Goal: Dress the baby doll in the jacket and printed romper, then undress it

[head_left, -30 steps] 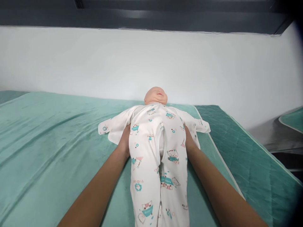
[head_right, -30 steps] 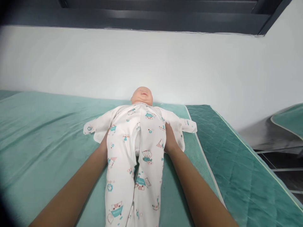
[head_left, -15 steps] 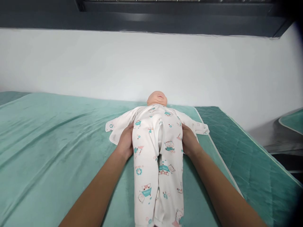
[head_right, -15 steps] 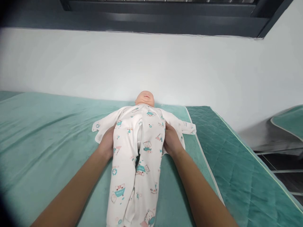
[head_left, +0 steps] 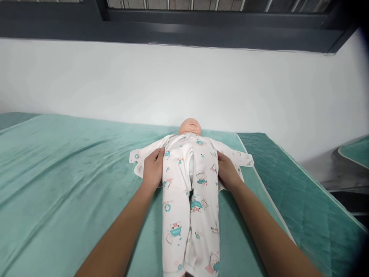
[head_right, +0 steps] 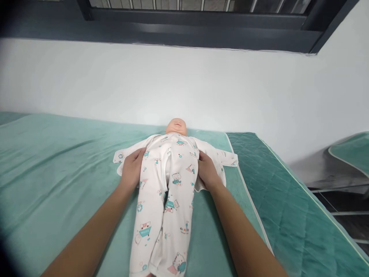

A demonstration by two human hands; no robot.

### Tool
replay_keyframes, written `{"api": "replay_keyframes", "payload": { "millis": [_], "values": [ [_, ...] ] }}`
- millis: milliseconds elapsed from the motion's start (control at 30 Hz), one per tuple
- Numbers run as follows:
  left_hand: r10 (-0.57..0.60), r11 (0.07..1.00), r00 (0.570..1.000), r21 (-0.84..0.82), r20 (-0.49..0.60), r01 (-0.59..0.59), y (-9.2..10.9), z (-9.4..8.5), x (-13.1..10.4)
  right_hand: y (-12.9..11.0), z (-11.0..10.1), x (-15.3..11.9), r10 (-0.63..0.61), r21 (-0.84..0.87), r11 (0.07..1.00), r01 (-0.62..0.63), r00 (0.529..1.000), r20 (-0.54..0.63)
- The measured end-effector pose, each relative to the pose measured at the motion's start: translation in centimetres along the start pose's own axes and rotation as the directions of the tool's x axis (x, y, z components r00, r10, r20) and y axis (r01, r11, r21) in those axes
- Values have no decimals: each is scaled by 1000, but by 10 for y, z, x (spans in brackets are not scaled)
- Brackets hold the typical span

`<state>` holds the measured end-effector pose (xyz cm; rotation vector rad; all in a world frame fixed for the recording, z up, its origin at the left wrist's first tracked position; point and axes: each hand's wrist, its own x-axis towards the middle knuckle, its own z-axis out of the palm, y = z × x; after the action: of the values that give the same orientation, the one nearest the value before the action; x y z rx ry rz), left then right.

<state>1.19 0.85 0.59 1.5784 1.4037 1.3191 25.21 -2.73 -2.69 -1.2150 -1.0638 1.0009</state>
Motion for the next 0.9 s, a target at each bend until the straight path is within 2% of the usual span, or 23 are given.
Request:
{"api": "replay_keyframes", "payload": {
  "millis": [67, 167, 267, 333, 400, 500, 633, 767, 833, 900],
  "values": [
    [33, 999, 999, -4, -1, -33, -2, 0, 2, 1, -5, -1, -47, -114, 993, 34, 993, -112],
    [72, 993, 997, -92, 4, -71, -7, 1, 13, -2, -12, 0, -152, -226, 970, 89, 948, -280],
    [159, 985, 987, -60, -10, -159, -7, 4, 33, -10, -14, 11, -267, -258, 949, 181, 897, -352],
    [256, 965, 966, 46, 40, -257, -5, 6, 49, -17, -12, 25, -334, -301, 923, 239, 886, -322],
    [298, 941, 945, 128, 134, -315, -3, 6, 63, -22, -9, 40, -387, -404, 872, 277, 894, -223],
    [233, 958, 933, 103, 275, -269, -4, 2, 73, -22, -6, 54, -408, -497, 800, 335, 912, -42],
    [147, 982, 883, 41, 446, -184, -4, -5, 73, -17, -9, 57, -386, -471, 789, 394, 915, 118],
    [19, 1000, 878, -7, 479, -17, -2, -3, 74, -20, -12, 55, -288, -500, 793, 349, 937, 197],
    [-21, 996, 890, -71, 456, 60, -6, 2, 78, -22, -12, 57, -227, -524, 804, 281, 960, 167],
    [-61, 989, 921, -105, 385, 109, -12, 9, 82, -22, -12, 62, -184, -563, 801, 203, 979, 91]
  ]
}}
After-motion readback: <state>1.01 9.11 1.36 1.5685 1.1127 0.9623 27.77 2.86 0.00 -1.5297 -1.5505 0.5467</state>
